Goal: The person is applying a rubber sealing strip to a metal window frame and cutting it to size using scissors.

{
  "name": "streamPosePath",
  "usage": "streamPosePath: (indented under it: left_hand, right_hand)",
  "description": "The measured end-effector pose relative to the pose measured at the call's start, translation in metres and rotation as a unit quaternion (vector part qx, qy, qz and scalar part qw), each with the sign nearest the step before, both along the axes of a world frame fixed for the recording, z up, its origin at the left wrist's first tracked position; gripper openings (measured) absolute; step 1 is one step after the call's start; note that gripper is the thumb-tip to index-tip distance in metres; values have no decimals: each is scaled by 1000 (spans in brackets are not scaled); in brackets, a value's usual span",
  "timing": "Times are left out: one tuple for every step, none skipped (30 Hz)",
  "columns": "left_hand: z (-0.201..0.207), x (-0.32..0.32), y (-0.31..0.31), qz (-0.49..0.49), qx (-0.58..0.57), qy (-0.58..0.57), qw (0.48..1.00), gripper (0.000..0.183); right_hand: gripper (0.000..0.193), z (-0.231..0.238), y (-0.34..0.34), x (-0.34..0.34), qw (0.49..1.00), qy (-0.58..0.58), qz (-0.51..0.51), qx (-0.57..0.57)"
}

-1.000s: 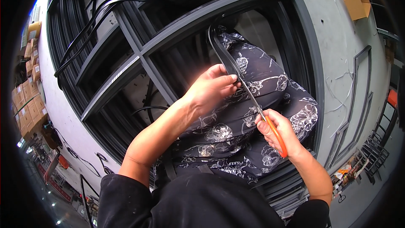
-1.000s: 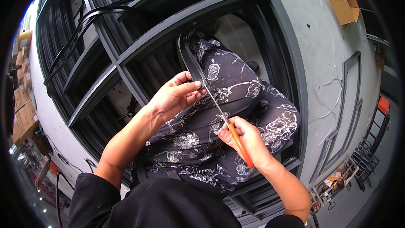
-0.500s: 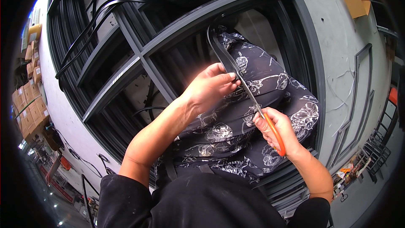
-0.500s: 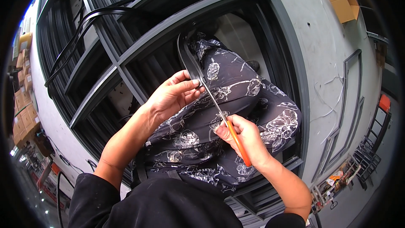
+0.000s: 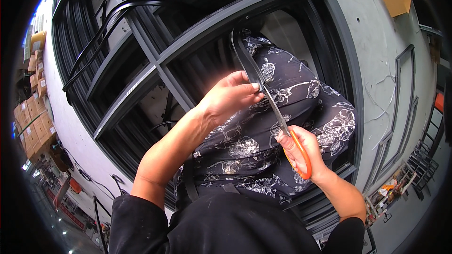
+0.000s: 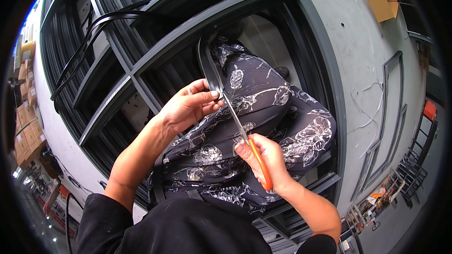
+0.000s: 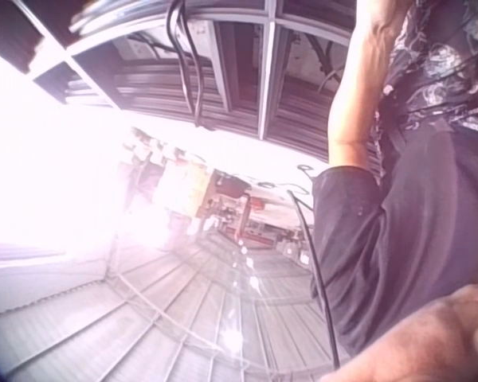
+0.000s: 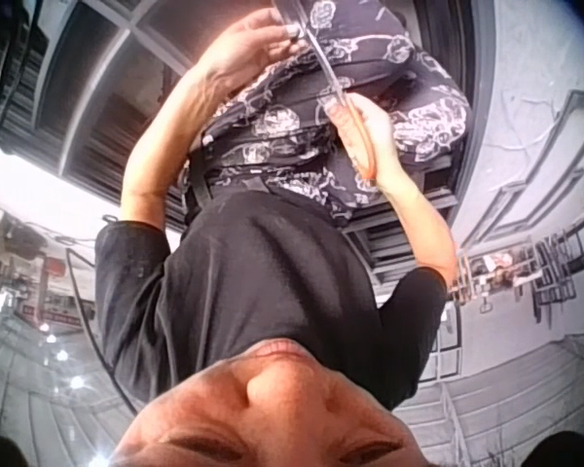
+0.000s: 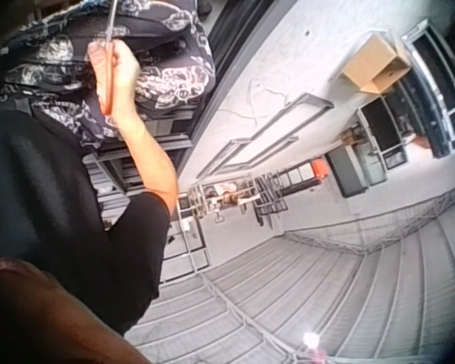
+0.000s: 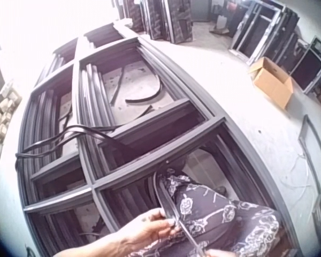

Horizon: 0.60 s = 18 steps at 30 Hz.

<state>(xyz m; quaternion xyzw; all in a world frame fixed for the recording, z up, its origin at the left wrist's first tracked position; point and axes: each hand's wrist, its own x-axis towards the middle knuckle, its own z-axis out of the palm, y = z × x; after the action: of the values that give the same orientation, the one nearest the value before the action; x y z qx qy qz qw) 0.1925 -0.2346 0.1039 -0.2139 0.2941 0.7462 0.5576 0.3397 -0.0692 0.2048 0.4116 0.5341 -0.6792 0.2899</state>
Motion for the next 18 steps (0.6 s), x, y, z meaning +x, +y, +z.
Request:
streamPosePath:
  left_hand:
    - [1,-2,-3,1,-1,1,1000,10]
    - [1,-4,-6,-6,-13,12,1000,11]
    - [-1,-5,-9,-12,-26,22,999,12]
    - [-2,-7,-12,-12,-27,22,999,12]
    - [-1,-9,-14,-32,-39,42,998,12]
    - [3,-9,-17,-54,-51,60,995,12]
    - [3,-9,-17,-53,-49,56,996,13]
    - [1,-7,-18,-55,-49,57,996,13]
    - [-2,-7,-19,-59,-46,55,996,13]
    - [-3,-7,-20,-63,-44,54,996,13]
    - [-1,-8,-20,-65,-45,57,995,13]
    - [0,-9,-20,-56,-26,52,997,13]
    - [2,-12,-21,-45,-8,48,998,13]
    - [3,-13,-21,-45,-12,53,998,13]
    - [4,-15,-21,-40,-7,43,998,13]
    - [5,-17,-22,-35,-3,33,999,13]
    - [-4,-16,-27,-38,4,12,999,12]
    - [1,-16,-25,-29,14,-14,999,11]
  right_hand:
    - [25,2,-1,2,1000,-2,-16,12]
    - [25,4,-2,2,999,-4,-32,24]
    - [20,8,4,3,997,5,-78,11]
    - [19,7,7,2,991,6,-124,44]
    - [19,6,8,-2,990,26,-116,75]
    - [19,8,8,-7,987,46,-110,104]
    - [18,8,6,-17,986,52,-141,71]
    - [22,6,1,-28,987,69,-132,51]
    - [25,2,-7,-40,987,99,-107,67]
    - [28,-2,-13,-52,985,131,-84,81]
    - [30,-13,-16,-63,972,183,-24,146]
    - [33,-26,-19,-72,949,233,37,209]
    - [33,-33,-22,-82,934,253,61,244]
    - [32,-34,-22,-93,953,225,73,192]
    - [31,-46,-23,-97,944,249,71,205]
    - [30,-55,-26,-100,934,272,70,218]
    - [29,-59,-25,-99,952,261,36,156]
    - [29,-59,-24,-99,964,247,6,94]
